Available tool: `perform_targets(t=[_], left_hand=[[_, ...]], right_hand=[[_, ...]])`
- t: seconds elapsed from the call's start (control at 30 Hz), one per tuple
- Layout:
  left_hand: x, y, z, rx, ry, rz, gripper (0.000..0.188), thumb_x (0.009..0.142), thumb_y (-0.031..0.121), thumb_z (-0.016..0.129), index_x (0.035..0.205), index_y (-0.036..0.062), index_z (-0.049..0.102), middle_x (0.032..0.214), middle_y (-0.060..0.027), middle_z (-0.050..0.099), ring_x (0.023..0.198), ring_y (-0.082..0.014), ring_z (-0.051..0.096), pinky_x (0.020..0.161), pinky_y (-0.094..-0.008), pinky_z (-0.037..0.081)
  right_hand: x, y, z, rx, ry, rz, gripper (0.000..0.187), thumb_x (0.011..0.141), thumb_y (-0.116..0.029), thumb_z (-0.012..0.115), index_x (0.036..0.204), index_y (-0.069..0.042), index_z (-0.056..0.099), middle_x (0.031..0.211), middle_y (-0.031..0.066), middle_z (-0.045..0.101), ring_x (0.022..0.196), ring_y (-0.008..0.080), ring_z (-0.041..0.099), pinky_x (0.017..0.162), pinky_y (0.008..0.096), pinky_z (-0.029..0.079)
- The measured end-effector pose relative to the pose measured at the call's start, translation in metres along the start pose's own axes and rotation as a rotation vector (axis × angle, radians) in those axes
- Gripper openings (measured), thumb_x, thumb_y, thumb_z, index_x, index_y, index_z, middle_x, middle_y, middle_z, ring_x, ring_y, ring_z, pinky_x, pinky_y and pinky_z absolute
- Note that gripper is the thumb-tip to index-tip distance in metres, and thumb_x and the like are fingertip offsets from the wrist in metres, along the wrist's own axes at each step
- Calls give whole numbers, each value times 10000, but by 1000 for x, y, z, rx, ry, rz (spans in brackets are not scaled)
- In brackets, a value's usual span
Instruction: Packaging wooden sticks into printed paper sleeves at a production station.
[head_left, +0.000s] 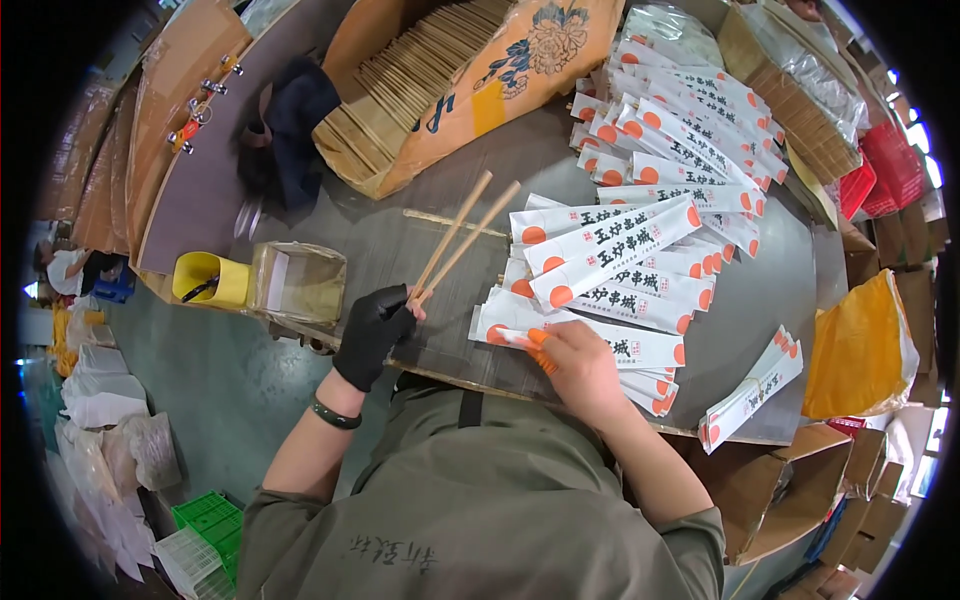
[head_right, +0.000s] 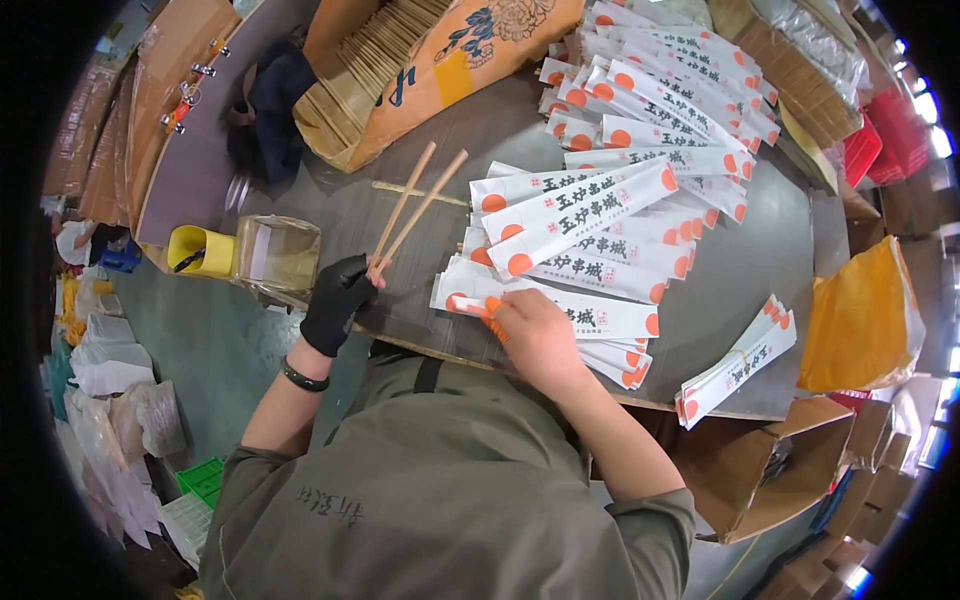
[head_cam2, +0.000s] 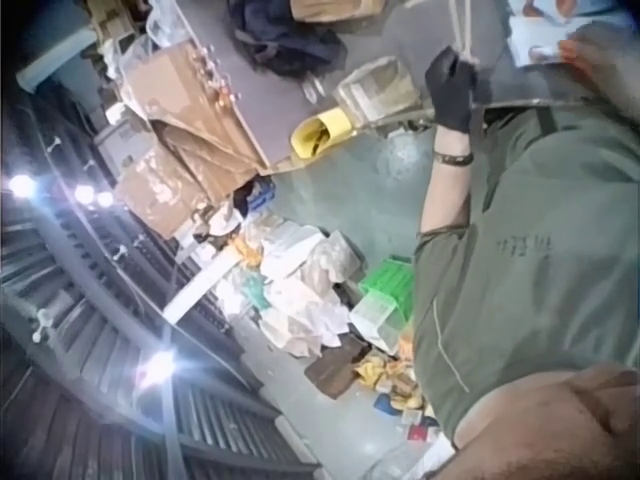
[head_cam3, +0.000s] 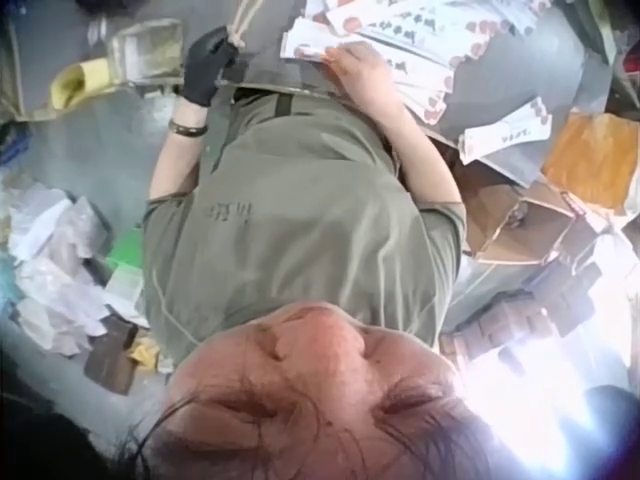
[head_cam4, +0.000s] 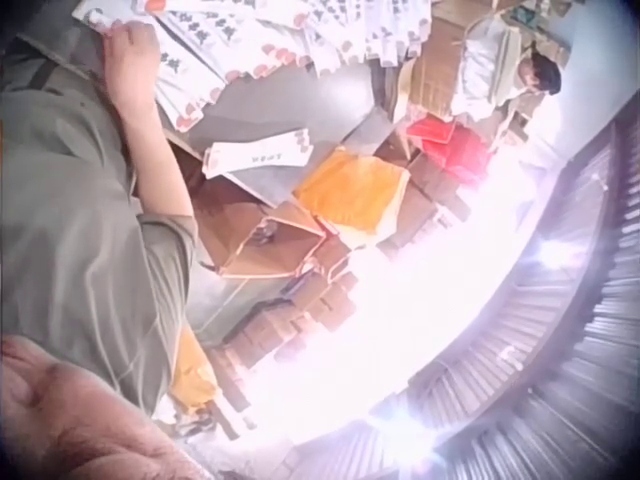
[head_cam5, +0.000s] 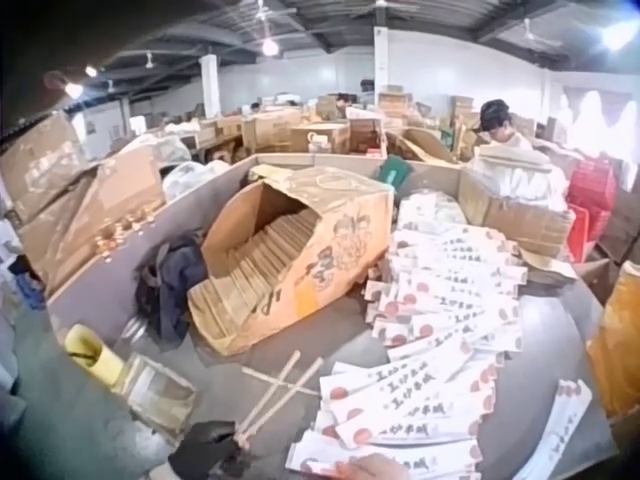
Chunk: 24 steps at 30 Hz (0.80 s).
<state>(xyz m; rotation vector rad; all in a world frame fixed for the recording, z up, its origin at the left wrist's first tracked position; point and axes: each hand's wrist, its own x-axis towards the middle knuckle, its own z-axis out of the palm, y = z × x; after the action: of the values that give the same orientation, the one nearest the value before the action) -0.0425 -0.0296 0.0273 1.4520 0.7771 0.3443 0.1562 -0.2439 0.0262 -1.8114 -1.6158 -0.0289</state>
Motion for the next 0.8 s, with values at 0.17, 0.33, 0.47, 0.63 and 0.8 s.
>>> perform_targets(t=[0.17, 0.33, 0.47, 0.63, 0.8], left_hand=[[-4, -2, -24, 248, -135, 267, 172, 921, 107, 576, 963, -29, 672, 768, -20, 602, 692, -76, 526, 656, -237, 441], [-5, 19, -33, 391, -232, 186, 170, 913, 105, 597, 986, -24, 681, 770, -35, 603, 731, -114, 552, 697, -259, 458], [-5, 19, -39, 325, -241, 208, 170, 908, 110, 616, 996, -18, 683, 815, -54, 638, 759, -119, 581, 713, -260, 466], [-7, 28, -49, 466, -340, 158, 154, 873, 101, 656, 978, -8, 684, 879, -96, 680, 769, -158, 626, 719, -279, 491], [6, 43, -47, 754, -381, 386, 199, 865, 151, 663, 985, -7, 685, 816, -101, 652, 728, -185, 630, 679, -307, 487]], right_hand=[[29, 10, -30, 434, 34, 718, 173, 786, -44, 756, 784, 4, 589, 743, 25, 552, 654, 125, 498, 585, 268, 419], [38, 14, -46, 398, 20, 620, 211, 790, -65, 773, 763, 9, 578, 714, 2, 523, 640, 87, 461, 587, 254, 402], [33, 19, -47, 406, -6, 637, 177, 787, -52, 771, 773, 18, 609, 733, 5, 533, 648, 92, 467, 591, 260, 409], [35, 8, -53, 428, -46, 574, 128, 775, -42, 772, 841, 4, 673, 747, 28, 552, 663, 114, 495, 591, 270, 420], [34, 10, -52, 192, -121, 248, 159, 723, -27, 781, 856, -20, 695, 760, 63, 570, 685, 184, 535, 596, 302, 450]])
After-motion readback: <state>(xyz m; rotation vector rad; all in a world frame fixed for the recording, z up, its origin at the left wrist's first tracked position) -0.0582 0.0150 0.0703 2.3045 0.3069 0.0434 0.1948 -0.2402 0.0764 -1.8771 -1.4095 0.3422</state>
